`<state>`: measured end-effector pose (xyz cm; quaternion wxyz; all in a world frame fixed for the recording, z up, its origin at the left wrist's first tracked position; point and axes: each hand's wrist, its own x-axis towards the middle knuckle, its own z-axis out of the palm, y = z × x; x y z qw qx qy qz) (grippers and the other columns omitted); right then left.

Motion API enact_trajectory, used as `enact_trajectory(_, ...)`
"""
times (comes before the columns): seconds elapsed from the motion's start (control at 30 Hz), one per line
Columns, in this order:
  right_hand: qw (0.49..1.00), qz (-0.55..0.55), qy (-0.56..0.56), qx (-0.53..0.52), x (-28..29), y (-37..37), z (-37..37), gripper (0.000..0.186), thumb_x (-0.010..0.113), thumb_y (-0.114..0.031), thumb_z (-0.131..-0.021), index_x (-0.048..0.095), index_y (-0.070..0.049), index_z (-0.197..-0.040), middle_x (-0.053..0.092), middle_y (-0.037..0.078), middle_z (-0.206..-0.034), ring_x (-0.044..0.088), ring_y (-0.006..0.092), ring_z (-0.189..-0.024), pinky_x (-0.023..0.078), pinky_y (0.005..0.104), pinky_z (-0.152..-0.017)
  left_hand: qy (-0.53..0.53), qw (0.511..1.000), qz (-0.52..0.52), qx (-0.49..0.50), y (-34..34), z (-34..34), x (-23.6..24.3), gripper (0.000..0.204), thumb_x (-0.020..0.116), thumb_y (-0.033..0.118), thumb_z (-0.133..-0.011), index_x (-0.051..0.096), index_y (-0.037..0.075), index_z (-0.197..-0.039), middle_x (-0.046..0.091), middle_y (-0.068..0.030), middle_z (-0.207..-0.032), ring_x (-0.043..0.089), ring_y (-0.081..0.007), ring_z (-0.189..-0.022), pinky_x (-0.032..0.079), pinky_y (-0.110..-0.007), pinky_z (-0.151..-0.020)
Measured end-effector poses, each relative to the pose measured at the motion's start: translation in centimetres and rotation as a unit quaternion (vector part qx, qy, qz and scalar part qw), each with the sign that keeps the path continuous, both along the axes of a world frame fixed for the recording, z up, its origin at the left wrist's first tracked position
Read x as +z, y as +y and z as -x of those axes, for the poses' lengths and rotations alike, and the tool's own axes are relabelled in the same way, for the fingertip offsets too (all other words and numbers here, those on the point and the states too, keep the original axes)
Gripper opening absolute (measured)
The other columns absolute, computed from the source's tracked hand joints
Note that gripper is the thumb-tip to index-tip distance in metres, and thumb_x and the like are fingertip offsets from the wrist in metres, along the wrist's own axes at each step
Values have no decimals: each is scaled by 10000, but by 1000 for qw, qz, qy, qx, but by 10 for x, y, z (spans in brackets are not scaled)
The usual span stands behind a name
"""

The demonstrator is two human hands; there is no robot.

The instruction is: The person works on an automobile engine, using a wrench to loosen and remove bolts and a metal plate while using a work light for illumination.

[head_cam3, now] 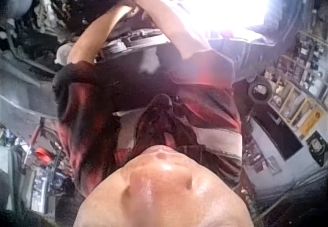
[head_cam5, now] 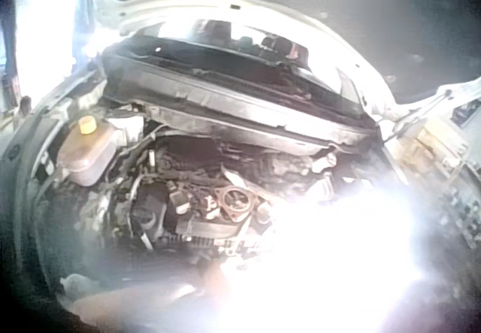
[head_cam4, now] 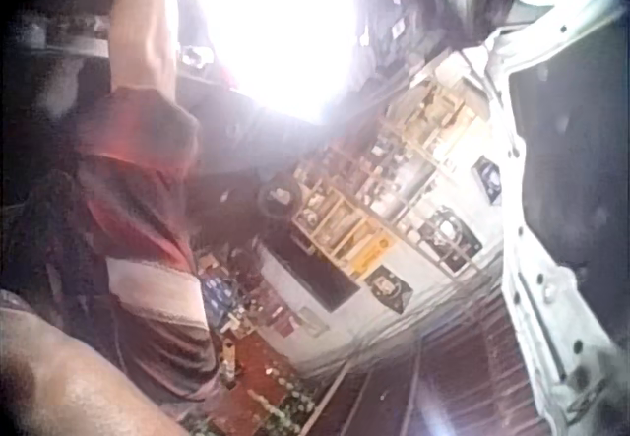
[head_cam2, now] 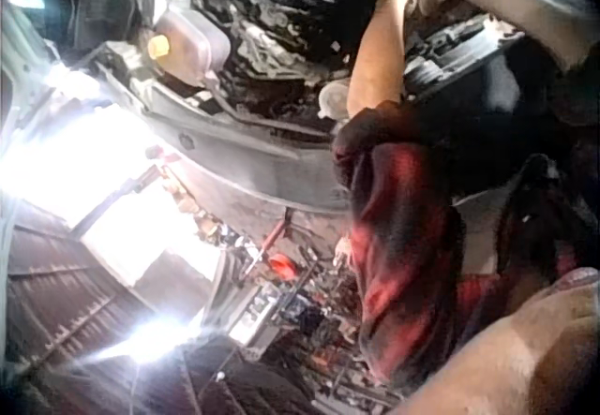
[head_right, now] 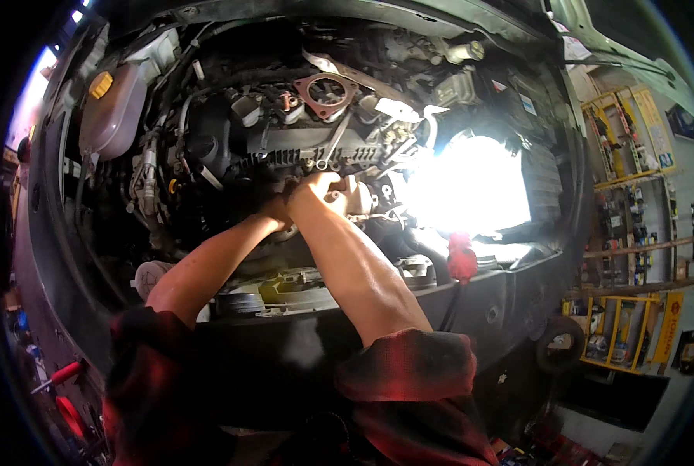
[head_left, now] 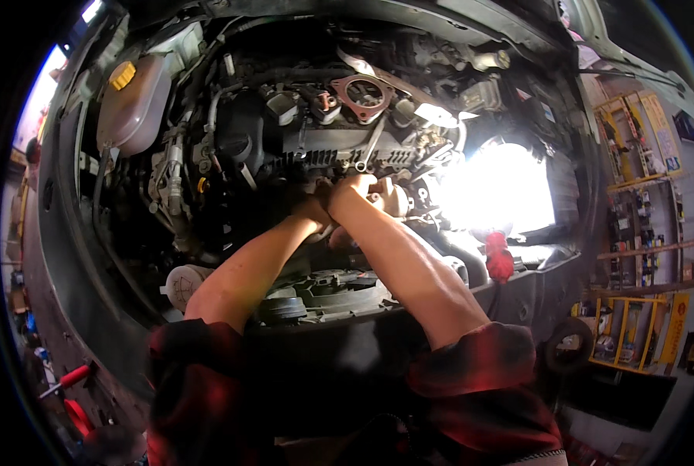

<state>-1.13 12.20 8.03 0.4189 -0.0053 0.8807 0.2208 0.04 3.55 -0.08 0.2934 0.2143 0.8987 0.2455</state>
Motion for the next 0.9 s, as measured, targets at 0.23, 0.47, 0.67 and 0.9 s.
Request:
enact_trajectory(0.23,993,-78,-31,79,-9,3,-5,443,617,-354,-876,634,-107,-1244,610,72,-1276,589,343,-1135,489,575,-822,1,999,-54,-9,4,4,-37,356,619,219,-795,673,95,-1125,657,-176,-1139,634,-343,-1053,517,-424,-864)
enact_trajectory(0.47,995,-51,30,85,-24,3,-8,424,614,-383,-873,659,-116,-1199,642,78,-1205,615,339,-1072,504,559,-738,76,995,21,-67,-1,23,-135,174,627,115,-773,726,34,-891,703,-177,-917,685,-341,-833,551,-440,-731)
enact_trajectory(0.67,990,-40,50,128,-18,-16,-9,477,642,-412,-846,641,-121,-1224,634,100,-1202,614,337,-1056,515,520,-724,67,990,-43,-114,-38,42,-168,243,591,139,-836,663,42,-1046,659,-191,-1070,642,-302,-962,497,-416,-822)
enact_trajectory(0.9,990,-88,47,98,-42,9,-10,531,651,-454,-825,639,-90,-1211,634,123,-1182,612,345,-1047,516,509,-715,-20,996,-68,-50,-3,21,-98,303,578,139,-841,654,68,-1126,639,-213,-1156,643,-349,-995,518,-447,-799)
